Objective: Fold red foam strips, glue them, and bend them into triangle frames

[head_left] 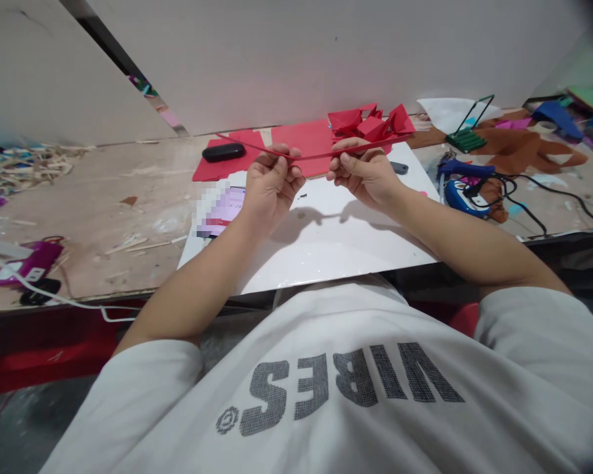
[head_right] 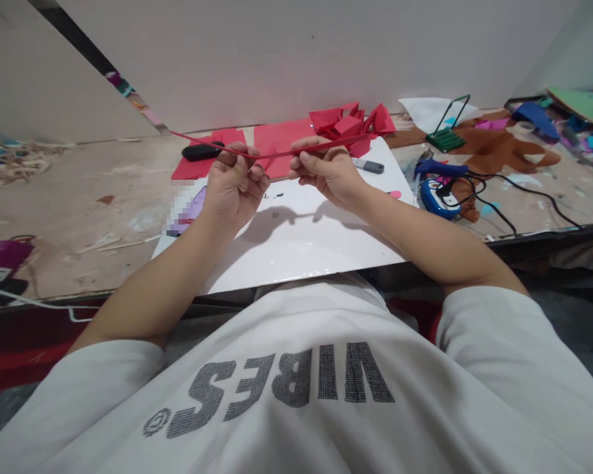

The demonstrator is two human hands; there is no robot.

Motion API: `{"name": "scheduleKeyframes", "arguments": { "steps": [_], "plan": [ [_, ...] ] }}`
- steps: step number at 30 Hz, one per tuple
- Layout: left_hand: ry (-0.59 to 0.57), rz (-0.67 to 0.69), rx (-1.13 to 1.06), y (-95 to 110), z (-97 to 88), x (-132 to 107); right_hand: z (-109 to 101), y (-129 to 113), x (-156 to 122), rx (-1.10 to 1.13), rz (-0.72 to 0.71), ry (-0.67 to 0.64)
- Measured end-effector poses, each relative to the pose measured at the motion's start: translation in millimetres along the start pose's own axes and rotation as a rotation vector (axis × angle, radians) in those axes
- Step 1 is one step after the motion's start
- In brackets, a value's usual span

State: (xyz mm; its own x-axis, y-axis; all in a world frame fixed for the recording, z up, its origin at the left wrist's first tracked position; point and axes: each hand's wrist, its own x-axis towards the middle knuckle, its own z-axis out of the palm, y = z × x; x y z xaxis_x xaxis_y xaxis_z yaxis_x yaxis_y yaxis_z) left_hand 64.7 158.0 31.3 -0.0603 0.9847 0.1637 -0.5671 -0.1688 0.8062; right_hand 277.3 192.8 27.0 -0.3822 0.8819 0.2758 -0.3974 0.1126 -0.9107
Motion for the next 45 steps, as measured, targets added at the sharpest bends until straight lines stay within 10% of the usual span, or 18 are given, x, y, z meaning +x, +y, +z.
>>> {"name": "scheduleKeyframes", "arguments": {
  "steps": [28, 45],
  "plan": [
    [0.032, -0.332, -0.084, 18.1, 9.6, -5.6, -16.3, 3.1, 5.9, -0.143, -0.121, -0.368],
    [0.024, -0.082, 0.261, 3.4, 9.9, -3.0, -14.4, 3.4, 5.2, -0.177, -0.063, -0.344]
  ]
}}
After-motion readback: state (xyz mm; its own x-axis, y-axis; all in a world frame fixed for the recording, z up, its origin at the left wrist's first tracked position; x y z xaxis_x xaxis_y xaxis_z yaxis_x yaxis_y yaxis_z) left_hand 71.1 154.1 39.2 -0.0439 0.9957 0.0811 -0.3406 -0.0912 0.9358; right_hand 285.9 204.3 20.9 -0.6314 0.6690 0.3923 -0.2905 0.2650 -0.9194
